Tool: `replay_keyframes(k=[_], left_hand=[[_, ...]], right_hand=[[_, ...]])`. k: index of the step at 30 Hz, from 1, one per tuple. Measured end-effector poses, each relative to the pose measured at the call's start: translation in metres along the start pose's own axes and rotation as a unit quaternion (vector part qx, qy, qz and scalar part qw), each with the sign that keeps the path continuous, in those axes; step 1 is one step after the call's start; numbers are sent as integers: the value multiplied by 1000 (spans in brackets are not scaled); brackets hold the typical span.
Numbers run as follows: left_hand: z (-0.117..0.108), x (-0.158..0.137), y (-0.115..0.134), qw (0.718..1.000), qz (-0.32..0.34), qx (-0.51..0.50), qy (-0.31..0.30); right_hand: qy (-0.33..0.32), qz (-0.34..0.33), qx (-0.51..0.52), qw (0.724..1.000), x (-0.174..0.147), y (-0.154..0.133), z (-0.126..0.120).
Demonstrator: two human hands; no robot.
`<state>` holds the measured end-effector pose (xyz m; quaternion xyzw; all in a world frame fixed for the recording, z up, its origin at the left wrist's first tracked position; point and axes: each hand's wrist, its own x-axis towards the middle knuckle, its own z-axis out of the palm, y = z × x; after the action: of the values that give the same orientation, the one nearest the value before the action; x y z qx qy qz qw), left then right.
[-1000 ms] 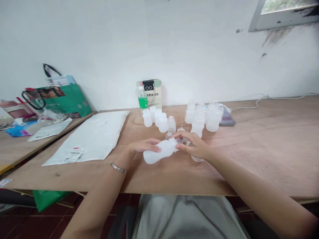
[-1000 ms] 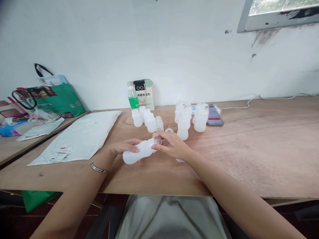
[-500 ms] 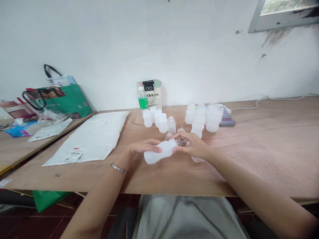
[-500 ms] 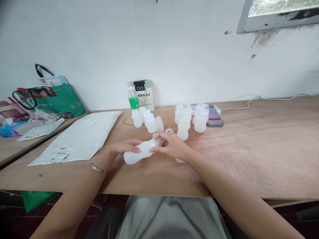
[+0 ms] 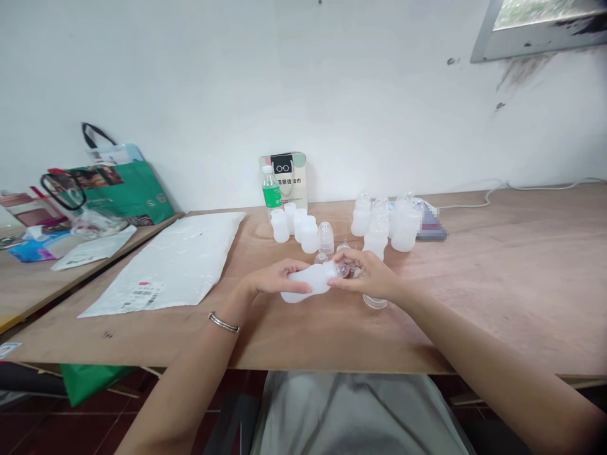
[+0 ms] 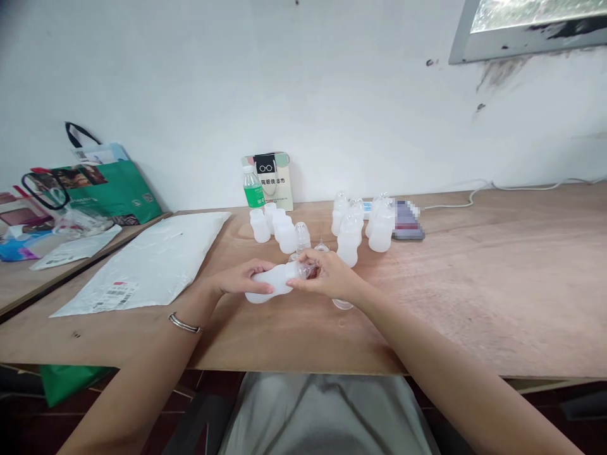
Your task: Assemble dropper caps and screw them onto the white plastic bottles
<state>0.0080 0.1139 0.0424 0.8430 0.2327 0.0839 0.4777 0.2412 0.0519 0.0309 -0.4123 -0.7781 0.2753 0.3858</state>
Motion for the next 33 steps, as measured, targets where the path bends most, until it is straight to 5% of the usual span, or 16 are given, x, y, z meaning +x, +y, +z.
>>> replay_keyframes(k=[9, 14, 18, 23, 26, 29, 33], left_hand=[[3, 2, 6, 998, 17, 23, 54], [-1, 0, 4, 998, 29, -7, 51], [3, 3, 4, 999, 34, -19, 31], [5, 5, 4, 992, 39, -19, 119], [2, 1, 7, 973, 37, -34, 223], [0, -4, 12, 952, 31, -63, 296], [1, -4, 15, 959, 28, -52, 278]], right_hand=[[75, 54, 85, 992, 2, -2, 12], [28, 34, 207, 977, 6, 3, 17], [32, 42, 191, 980, 8, 4, 19], [85, 59, 195, 975, 11, 4, 23], [142, 48, 125, 981, 12, 4, 24], [159, -10, -58, 985, 13, 8, 26], [79, -45, -259, 961, 13, 16, 35]])
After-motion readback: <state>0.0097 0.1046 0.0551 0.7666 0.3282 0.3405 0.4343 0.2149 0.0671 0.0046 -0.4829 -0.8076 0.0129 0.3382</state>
